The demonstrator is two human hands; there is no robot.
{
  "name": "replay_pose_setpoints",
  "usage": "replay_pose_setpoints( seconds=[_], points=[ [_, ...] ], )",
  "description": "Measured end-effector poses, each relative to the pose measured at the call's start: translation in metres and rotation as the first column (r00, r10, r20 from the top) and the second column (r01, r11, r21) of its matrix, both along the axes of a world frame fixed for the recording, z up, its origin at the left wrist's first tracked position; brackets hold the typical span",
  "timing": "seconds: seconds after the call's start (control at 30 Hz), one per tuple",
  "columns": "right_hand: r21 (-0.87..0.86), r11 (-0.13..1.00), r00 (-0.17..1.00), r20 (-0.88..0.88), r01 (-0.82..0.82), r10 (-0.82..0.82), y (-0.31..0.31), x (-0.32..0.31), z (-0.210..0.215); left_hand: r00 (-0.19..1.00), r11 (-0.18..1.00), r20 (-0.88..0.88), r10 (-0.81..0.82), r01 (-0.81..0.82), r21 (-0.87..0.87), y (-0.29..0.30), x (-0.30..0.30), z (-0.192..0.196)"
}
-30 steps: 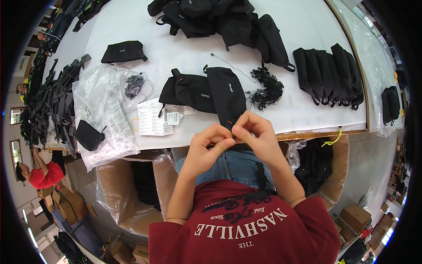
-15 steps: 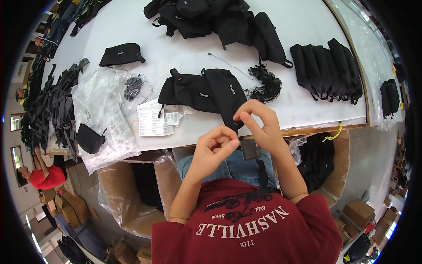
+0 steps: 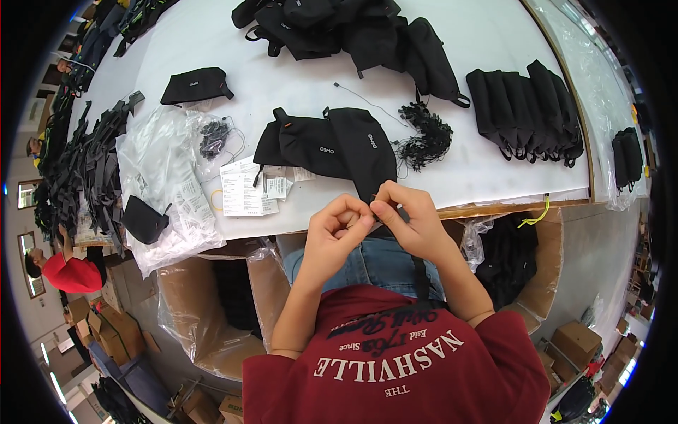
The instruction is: Placing silica gel packets and product tags into black zippered pouches.
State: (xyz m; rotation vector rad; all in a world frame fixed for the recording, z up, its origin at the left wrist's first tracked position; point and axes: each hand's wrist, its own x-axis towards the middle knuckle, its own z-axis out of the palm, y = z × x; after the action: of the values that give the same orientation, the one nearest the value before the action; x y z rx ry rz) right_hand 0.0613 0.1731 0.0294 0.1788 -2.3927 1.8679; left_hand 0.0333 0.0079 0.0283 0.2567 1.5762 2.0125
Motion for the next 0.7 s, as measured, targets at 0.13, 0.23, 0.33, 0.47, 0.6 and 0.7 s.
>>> replay_pose_setpoints(
  seconds=[0.13,0.23,0.33,0.47,0.6,0.7],
  points=[
    [0.017,0.999,0.994,0.100,-0.045,0.043,0.004,-0.003,0.006,0.998,0.996,-0.054,0.040,-0.044,-0.074,-0.002,0.002,-0.001],
    [0.087,0.996,0.998,0.043,0.033,-0.037,0.008,-0.027,-0.003,0.963,0.954,-0.199,-0.185,0.126,-0.273,-0.002,0.004,0.003],
    [0.466,0.830,0.923,-0.358,0.306,-0.139,-0.001,-0.050,-0.028,0.863,0.882,-0.301,-0.406,0.283,-0.378,0.011,0.010,0.010],
    [0.615,0.685,0.911,-0.362,0.391,-0.194,-0.006,-0.051,-0.037,0.814,0.864,-0.373,-0.445,0.280,-0.419,0.020,0.016,0.005],
    [0.585,0.751,0.948,-0.115,0.307,-0.297,0.012,-0.042,-0.032,0.755,0.958,-0.648,-0.104,-0.099,-0.269,0.024,0.004,-0.006],
    [0.508,0.762,0.916,-0.231,0.401,-0.328,0.019,-0.036,-0.009,0.575,0.875,-0.815,-0.074,-0.355,-0.330,0.014,-0.026,-0.022]
  ],
)
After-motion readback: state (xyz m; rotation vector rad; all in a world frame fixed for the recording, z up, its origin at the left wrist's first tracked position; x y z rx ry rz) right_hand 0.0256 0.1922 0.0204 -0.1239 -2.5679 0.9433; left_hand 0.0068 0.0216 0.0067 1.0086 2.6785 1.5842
